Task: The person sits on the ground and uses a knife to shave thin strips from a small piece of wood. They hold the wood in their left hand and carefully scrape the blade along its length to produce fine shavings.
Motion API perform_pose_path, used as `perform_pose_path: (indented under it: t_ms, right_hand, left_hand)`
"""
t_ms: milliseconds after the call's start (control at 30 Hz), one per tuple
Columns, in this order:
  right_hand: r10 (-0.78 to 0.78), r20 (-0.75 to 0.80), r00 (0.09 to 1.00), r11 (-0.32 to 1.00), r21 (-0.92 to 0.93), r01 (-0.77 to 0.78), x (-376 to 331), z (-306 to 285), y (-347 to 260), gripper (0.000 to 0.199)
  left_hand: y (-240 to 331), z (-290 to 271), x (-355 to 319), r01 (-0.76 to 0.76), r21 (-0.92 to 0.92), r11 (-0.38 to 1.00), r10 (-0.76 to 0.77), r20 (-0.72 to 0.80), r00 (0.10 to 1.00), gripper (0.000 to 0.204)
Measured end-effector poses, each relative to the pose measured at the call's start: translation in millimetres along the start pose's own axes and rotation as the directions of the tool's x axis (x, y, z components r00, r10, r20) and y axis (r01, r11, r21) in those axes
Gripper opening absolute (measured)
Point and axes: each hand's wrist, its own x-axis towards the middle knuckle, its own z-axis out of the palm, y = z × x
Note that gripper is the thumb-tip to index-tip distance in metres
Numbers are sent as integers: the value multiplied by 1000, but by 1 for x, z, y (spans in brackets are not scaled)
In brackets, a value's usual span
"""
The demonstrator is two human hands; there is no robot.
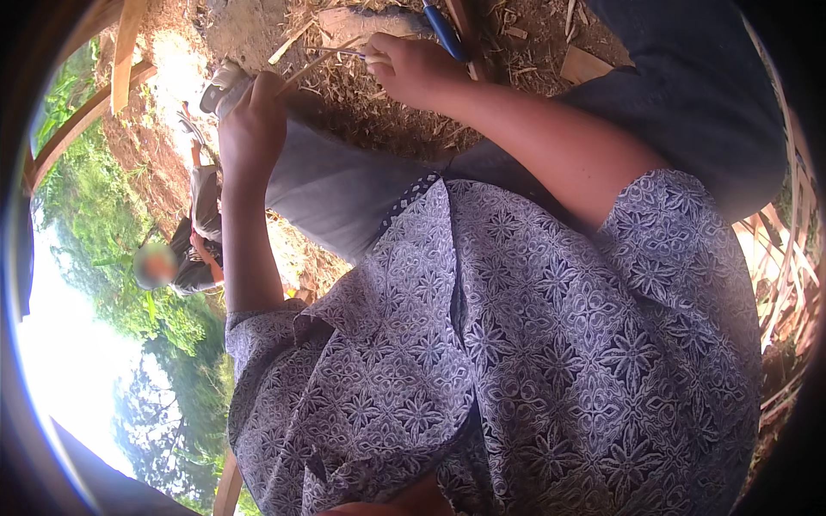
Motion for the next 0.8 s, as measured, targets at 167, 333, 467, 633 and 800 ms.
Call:
perform_pose_path:
  t_ms: [167, 333, 467, 633, 800]
  right_hand:
    - [-24, -130, 991, 999, -38, 20, 20, -10, 42, 24]
    - [-188, -111, 976, 974, 104, 199, -9, 4, -14, 25]
    - [232, 31, 972, 955, -195, -221, 4, -6, 35, 27]
    - [-68, -95, 993, 998, 7, 69, -9, 13, 8, 30]
    - [-5, -32, 999, 1000, -20, 5, -1, -4, 5, 27]
  left_hand:
    - [2, 0, 21, -32, -6, 999, 32, -51, 998, 20]
    - [1, -3, 7, -10, 4, 1000, 10, 9, 1000, 20]
    - [1, -12, 5, 47, 43, 998, -49, 52, 997, 20]
    - [-3, -9, 5, 64, 14, 998, -64, 19, 998, 17]
    - [-5, -6, 1, 99, 28, 995, -99, 12, 995, 18]
